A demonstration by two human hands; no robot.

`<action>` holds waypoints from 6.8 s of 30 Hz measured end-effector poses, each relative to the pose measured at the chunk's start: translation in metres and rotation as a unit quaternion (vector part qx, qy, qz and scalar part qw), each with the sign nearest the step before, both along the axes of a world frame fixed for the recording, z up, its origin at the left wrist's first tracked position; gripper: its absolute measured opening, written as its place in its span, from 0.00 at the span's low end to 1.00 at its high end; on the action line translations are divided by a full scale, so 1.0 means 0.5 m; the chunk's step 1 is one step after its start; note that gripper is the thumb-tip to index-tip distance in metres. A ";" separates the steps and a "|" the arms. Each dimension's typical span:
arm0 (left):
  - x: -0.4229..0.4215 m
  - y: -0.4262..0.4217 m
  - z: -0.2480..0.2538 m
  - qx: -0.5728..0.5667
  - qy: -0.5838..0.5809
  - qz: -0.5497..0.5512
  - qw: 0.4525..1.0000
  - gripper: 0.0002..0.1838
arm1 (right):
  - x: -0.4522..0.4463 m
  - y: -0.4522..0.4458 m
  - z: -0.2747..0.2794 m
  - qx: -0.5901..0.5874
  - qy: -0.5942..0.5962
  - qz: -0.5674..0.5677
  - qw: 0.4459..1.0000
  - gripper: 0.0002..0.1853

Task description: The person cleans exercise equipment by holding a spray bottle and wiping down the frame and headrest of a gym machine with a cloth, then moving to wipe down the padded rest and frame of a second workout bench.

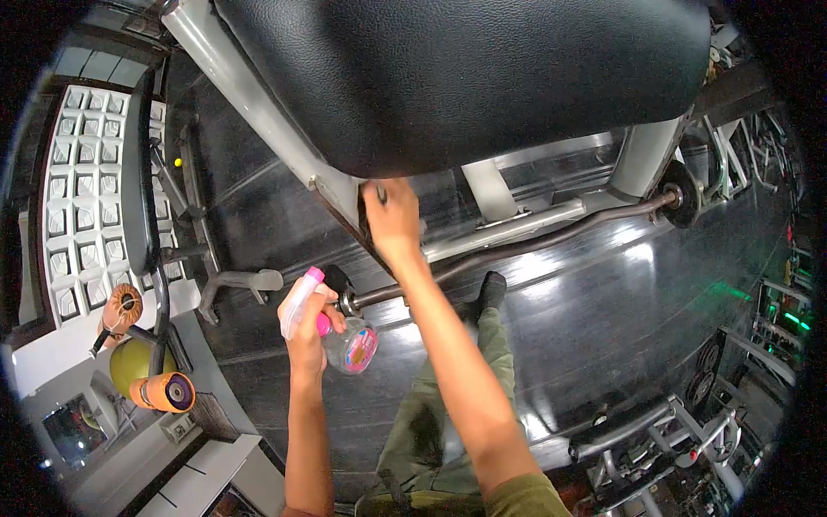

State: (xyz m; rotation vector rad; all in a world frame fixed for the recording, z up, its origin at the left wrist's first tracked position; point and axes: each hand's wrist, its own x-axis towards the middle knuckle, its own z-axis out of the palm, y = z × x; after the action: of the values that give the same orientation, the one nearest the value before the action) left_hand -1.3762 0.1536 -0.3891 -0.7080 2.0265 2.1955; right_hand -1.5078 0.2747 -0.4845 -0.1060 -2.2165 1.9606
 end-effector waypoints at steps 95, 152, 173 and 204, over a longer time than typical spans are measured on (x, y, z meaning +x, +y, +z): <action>0.033 0.016 -0.092 -0.003 -0.097 -0.058 0.994 0.07 | 0.048 0.094 -0.257 0.212 -0.289 0.243 0.902 0.23; -0.310 -0.029 0.607 -0.127 0.157 0.086 0.976 0.21 | -0.132 0.190 0.801 -0.179 -0.143 0.254 0.940 0.13; -0.557 -0.240 0.507 -0.104 0.050 -0.061 0.991 0.27 | -0.309 0.025 0.839 0.054 -0.156 0.202 0.965 0.11; -0.568 -0.273 0.442 0.074 0.039 0.023 0.996 0.21 | -0.547 -0.124 0.763 0.361 0.077 0.471 0.801 0.10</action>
State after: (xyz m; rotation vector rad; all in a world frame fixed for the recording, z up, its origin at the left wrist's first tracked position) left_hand -1.6604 0.0173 -0.1681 -0.6678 1.8728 2.4049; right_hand -1.7815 0.2126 -0.1029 1.4332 -2.9834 1.0727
